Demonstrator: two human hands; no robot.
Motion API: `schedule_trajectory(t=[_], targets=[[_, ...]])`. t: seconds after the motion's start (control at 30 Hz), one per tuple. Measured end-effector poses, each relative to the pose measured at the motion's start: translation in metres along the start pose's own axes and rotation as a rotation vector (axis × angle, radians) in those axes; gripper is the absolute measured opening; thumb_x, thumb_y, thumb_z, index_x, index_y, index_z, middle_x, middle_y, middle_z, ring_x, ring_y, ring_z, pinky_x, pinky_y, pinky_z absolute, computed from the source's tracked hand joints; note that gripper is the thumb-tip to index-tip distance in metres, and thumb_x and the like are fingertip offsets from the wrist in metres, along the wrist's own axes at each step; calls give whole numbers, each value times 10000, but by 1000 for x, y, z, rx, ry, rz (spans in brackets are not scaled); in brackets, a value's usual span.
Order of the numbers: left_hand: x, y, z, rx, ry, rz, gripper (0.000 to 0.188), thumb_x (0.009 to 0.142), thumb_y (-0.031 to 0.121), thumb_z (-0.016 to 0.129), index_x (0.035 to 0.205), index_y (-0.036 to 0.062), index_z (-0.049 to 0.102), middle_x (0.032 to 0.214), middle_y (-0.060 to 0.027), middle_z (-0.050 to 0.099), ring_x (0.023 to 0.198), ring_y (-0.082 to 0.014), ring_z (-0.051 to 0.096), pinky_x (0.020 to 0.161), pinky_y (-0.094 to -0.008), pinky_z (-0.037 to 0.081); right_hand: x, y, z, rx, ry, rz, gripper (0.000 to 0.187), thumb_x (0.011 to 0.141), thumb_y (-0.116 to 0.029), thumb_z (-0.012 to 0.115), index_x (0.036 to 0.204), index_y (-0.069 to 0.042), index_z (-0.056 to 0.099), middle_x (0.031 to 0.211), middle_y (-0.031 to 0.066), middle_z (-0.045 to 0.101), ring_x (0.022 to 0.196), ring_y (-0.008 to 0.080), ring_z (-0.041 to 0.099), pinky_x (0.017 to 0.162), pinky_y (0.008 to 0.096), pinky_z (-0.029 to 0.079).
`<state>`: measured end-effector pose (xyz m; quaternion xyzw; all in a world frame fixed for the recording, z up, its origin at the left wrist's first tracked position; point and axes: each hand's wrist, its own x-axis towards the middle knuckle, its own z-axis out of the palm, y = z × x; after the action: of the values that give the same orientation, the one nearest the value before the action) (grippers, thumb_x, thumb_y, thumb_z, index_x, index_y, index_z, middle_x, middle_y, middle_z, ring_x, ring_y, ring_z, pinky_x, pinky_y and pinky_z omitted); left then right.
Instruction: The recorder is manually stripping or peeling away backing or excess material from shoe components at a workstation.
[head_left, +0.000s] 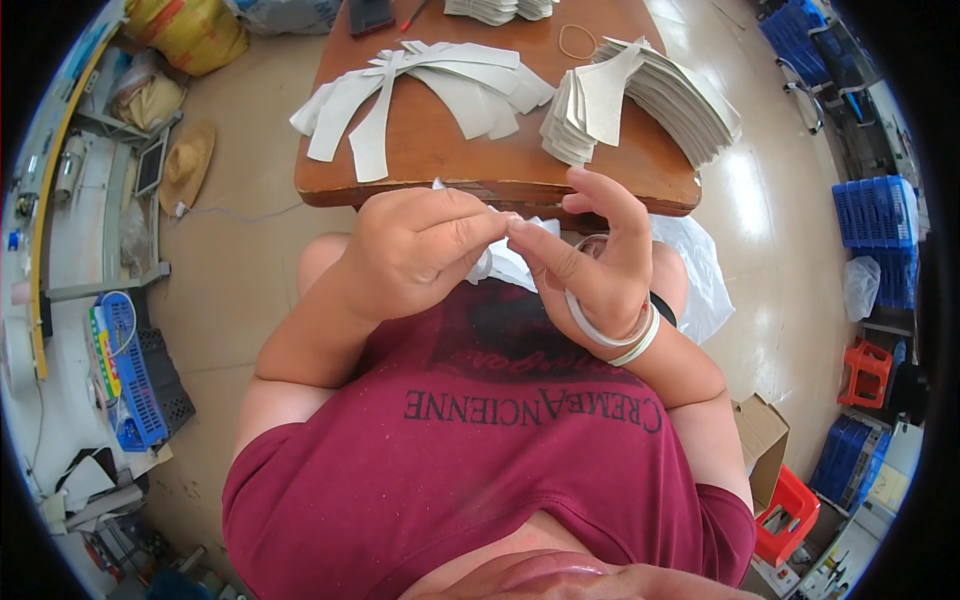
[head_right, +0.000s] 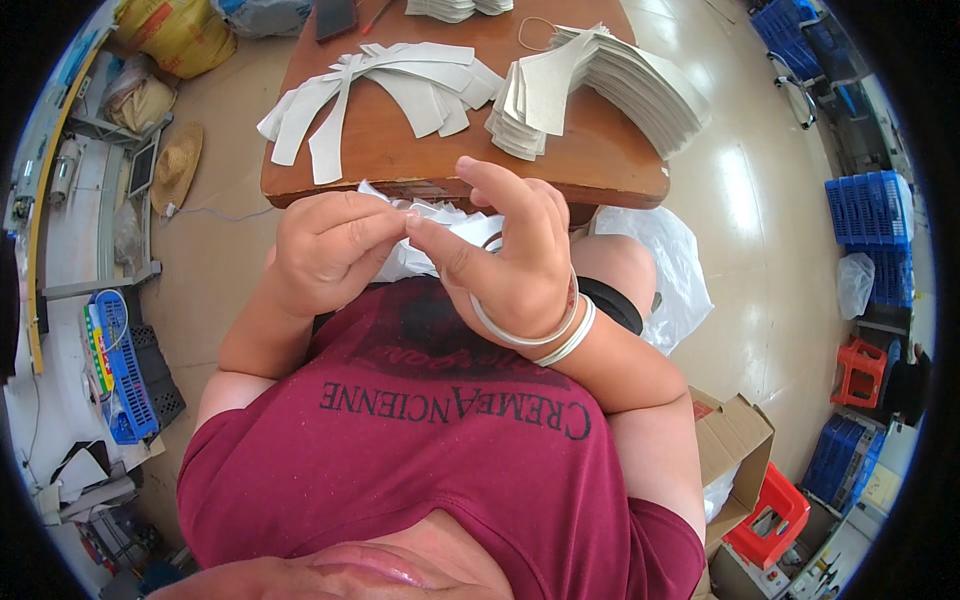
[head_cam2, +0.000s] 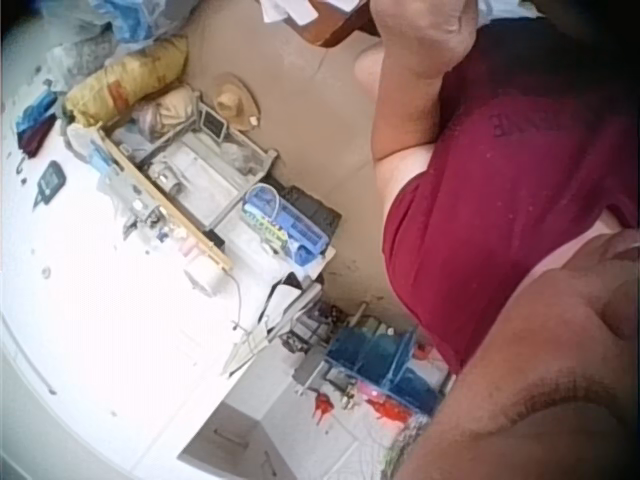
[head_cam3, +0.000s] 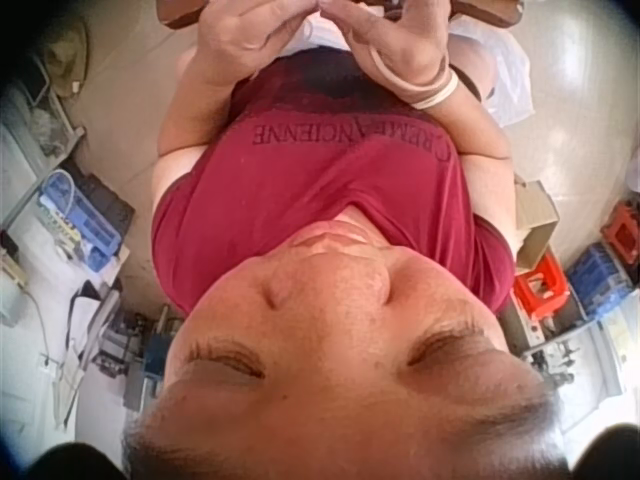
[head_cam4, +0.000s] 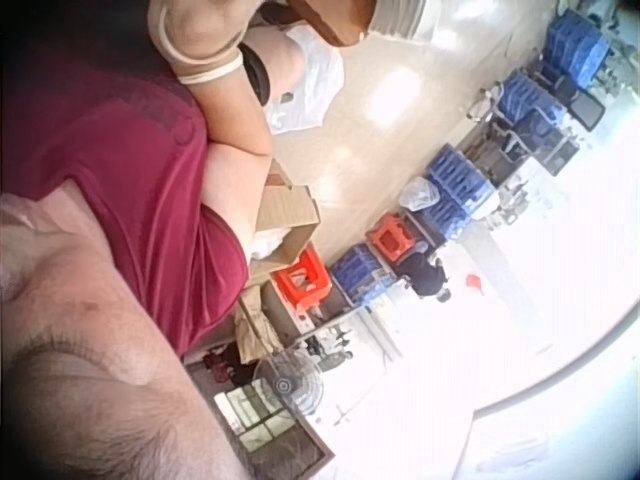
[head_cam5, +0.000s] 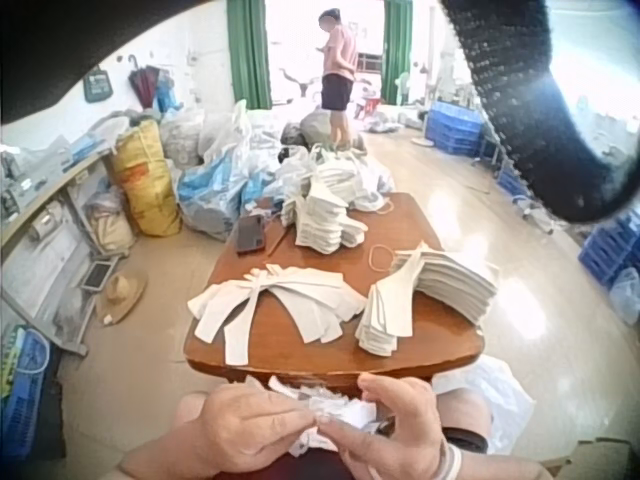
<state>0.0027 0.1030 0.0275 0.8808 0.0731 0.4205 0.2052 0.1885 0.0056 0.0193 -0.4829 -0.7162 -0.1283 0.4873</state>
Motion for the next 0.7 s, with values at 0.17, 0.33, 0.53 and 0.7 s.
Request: schedule_trajectory(t=[0.17,0.33,0.53,0.7], targets=[[-1,2,-3,115,-78,33,309,690,15,702,994,68,716,839,-35,664,667,-205,624,558,-311,506,1,5,2,-183,103,-132,350,642,-136,828,985,-179,771,1218,146,583,903,237,580,765,360,445],[-4,-1,-3,204,-111,66,299,690,31,700,985,75,722,834,-29,664,677,-199,622,569,-307,507,11,-1,-8,-139,-150,62,365,646,-207,833,1003,-170,768,1260,151,567,941,251,576,796,361,439],[0,-2,2,167,-54,25,279,699,-10,705,969,62,709,804,-52,651,665,-211,624,566,-316,504,13,-10,-11,-283,-167,173,437,618,-199,849,1038,-130,752,1207,122,556,918,249,573,790,351,440],[-1,3,8,-14,8,-166,221,754,-64,693,953,31,687,774,-84,626,629,-206,606,549,-291,482,9,10,-11,-129,-33,15,385,613,-156,848,972,-78,736,1006,74,570,838,235,559,734,363,451]])
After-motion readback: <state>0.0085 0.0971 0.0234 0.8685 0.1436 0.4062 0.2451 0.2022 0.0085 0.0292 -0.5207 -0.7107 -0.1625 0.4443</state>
